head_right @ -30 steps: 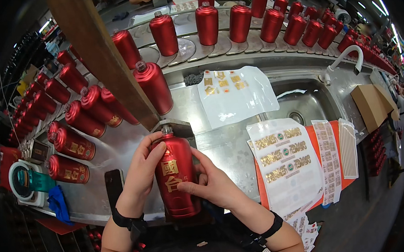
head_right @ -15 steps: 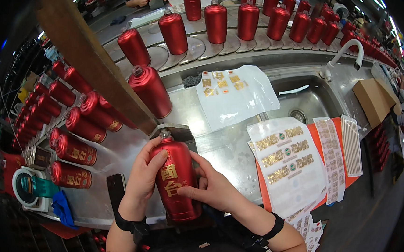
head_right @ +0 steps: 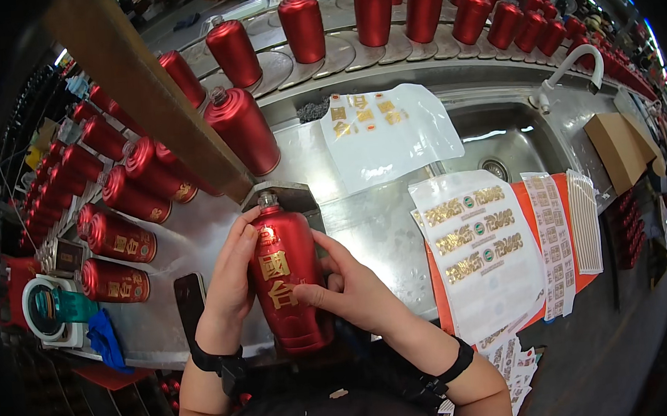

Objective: Applying decorative labels and finishing touches to large red metallic bottles on an assembly line.

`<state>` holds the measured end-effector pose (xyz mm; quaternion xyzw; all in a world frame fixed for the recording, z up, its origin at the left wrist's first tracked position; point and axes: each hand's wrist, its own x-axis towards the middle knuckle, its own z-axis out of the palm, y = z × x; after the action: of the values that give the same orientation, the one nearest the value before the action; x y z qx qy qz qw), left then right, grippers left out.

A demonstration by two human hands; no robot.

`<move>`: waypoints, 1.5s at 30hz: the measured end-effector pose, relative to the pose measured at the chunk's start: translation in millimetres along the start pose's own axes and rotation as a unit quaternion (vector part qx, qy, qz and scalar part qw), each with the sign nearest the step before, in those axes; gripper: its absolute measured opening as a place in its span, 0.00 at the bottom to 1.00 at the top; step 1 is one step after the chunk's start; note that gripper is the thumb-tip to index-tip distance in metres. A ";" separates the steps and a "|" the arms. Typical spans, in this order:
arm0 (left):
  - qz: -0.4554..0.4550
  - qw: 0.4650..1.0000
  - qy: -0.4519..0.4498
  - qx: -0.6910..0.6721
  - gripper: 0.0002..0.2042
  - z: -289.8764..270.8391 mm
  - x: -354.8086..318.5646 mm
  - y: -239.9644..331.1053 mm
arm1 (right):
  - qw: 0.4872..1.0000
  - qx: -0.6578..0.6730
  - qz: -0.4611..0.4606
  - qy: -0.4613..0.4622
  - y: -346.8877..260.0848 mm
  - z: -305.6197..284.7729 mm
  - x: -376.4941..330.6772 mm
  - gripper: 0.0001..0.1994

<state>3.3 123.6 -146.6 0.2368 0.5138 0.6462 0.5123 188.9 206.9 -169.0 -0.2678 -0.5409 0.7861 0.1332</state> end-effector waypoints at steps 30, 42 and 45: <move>0.048 0.992 -0.080 0.088 0.46 -10.6 -37.4 -15.2 | 0.999 0.041 0.018 0.015 -11.8 2.1 -5.5 0.45; 0.013 0.995 -0.099 0.020 0.47 -8.9 -39.4 -14.3 | 0.999 0.042 0.019 0.012 -13.1 6.1 -5.3 0.46; 0.011 0.995 -0.096 0.027 0.47 -8.9 -40.2 -13.3 | 0.999 0.037 0.017 0.009 -12.4 4.9 -5.5 0.46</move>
<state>16.1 82.7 -153.0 0.3168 0.4772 0.6119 0.5454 189.7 205.0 -154.7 -0.2788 -0.5055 0.8054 0.1343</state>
